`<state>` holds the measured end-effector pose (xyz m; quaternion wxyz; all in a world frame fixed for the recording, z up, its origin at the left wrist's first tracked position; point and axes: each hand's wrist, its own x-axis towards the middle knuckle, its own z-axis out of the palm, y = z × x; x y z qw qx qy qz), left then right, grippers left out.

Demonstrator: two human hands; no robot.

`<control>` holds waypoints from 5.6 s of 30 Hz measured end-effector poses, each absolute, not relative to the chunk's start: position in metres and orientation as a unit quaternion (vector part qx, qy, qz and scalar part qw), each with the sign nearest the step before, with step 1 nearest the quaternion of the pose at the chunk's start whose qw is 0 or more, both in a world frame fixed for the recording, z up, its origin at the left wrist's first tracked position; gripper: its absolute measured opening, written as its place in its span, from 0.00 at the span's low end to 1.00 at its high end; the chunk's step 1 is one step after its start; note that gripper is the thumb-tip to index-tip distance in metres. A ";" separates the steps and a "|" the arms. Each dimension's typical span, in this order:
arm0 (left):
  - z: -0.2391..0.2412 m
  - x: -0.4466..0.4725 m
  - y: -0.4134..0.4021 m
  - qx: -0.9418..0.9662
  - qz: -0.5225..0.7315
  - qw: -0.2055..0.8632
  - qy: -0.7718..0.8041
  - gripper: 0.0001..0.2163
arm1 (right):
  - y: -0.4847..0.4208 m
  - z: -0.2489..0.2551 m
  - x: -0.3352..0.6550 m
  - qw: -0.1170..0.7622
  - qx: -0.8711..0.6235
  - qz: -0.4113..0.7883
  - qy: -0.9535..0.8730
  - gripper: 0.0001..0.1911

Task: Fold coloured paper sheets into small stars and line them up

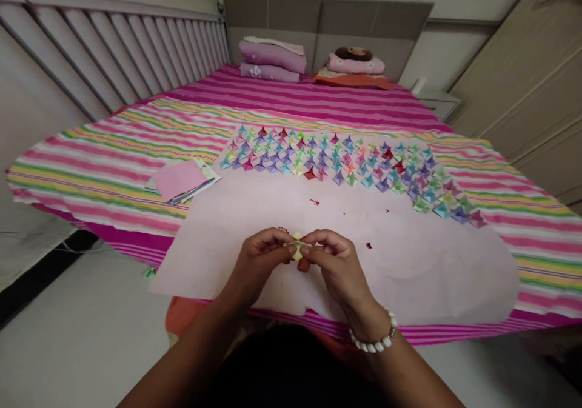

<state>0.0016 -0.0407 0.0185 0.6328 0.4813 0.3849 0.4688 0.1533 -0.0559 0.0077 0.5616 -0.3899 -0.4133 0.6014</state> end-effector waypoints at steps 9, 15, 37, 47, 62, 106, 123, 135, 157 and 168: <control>0.014 0.005 -0.041 0.441 0.477 0.666 0.367 0.02 | -0.056 0.009 0.151 0.600 -0.360 0.601 -0.386 0.04; 0.020 0.004 -0.042 0.453 0.455 0.674 0.365 0.06 | -0.057 0.003 0.152 0.602 -0.360 0.574 -0.423 0.04; 0.025 0.006 -0.045 0.476 0.494 0.613 0.393 0.15 | -0.057 0.005 0.154 0.573 -0.376 0.606 -0.404 0.08; 0.024 0.006 -0.044 0.491 0.483 0.587 0.425 0.16 | -0.057 0.006 0.155 0.578 -0.407 0.561 -0.432 0.06; 0.008 0.004 -0.037 0.439 0.507 0.622 0.404 0.10 | -0.054 -0.003 0.150 0.605 -0.406 0.563 -0.389 0.05; 0.024 0.002 -0.029 0.480 0.458 0.626 0.409 0.06 | -0.039 0.011 0.155 0.585 -0.403 0.589 -0.385 0.09; 0.016 0.002 -0.033 0.471 0.483 0.644 0.360 0.01 | -0.044 0.011 0.149 0.604 -0.389 0.563 -0.409 0.02; 0.020 0.006 -0.033 0.458 0.477 0.644 0.386 0.02 | -0.050 0.016 0.143 0.607 -0.387 0.603 -0.343 0.06; 0.018 0.004 -0.031 0.448 0.460 0.672 0.368 0.08 | -0.052 0.015 0.132 0.650 -0.410 0.568 -0.295 0.04; 0.031 -0.001 -0.034 0.483 0.427 0.691 0.326 0.07 | -0.056 0.008 0.138 0.644 -0.399 0.541 -0.367 0.09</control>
